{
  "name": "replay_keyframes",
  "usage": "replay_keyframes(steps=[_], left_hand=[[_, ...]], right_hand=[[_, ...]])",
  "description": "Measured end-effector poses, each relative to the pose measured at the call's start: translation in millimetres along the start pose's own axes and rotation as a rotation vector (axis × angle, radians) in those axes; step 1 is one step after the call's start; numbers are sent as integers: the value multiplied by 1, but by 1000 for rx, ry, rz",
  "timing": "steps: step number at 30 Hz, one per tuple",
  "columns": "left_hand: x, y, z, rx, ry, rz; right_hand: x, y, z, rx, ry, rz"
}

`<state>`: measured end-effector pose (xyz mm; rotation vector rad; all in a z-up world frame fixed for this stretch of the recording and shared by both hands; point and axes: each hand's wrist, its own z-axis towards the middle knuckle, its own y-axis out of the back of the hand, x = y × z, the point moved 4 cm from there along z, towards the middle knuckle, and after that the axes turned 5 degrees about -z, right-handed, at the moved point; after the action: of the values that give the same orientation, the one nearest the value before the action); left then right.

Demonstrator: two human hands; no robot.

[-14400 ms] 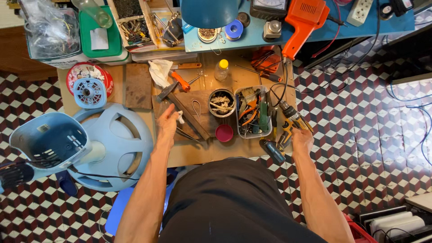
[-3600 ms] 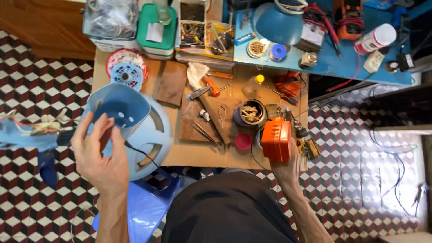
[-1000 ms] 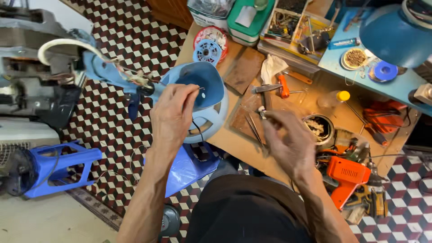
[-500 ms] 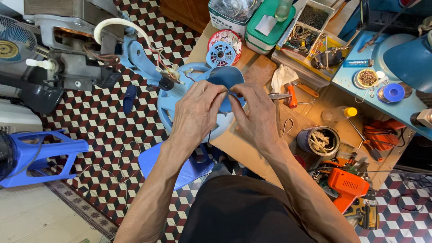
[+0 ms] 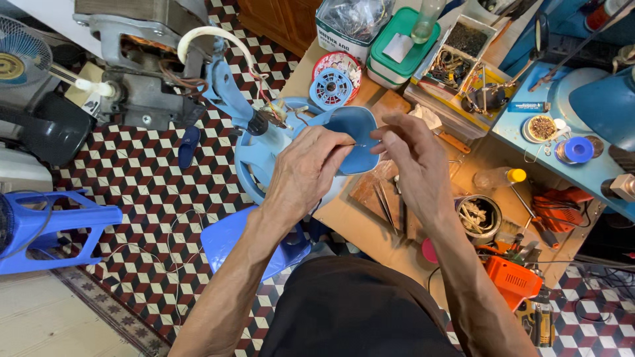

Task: The person disassembles a light blue electric fan, removes the motor, and uses a heat gun to apply heat to the motor's commutator and wiring. They then reassemble the fan components on the workbench.

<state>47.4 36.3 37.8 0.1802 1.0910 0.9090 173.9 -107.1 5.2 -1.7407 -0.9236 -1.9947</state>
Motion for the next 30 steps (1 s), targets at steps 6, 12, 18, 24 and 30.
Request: replay_keyframes(steps=[6,12,18,24,30], left_hand=[[3,-1,-2,-12,21,12],[4,2,-5,-5,36,17],[2,9,-28,-205,46,-91],[21,3,-70,-364,479,-184],[18,-11,-66,-471,312,-200]], right_hand=[[21,-17,-15,-16,479,-410],[22,-26,-9,39,489,-419],[25,-24,-6,71,314,-284],[30,-27,-6,86,255,-196],[32,-35,-3,93,218,-156]])
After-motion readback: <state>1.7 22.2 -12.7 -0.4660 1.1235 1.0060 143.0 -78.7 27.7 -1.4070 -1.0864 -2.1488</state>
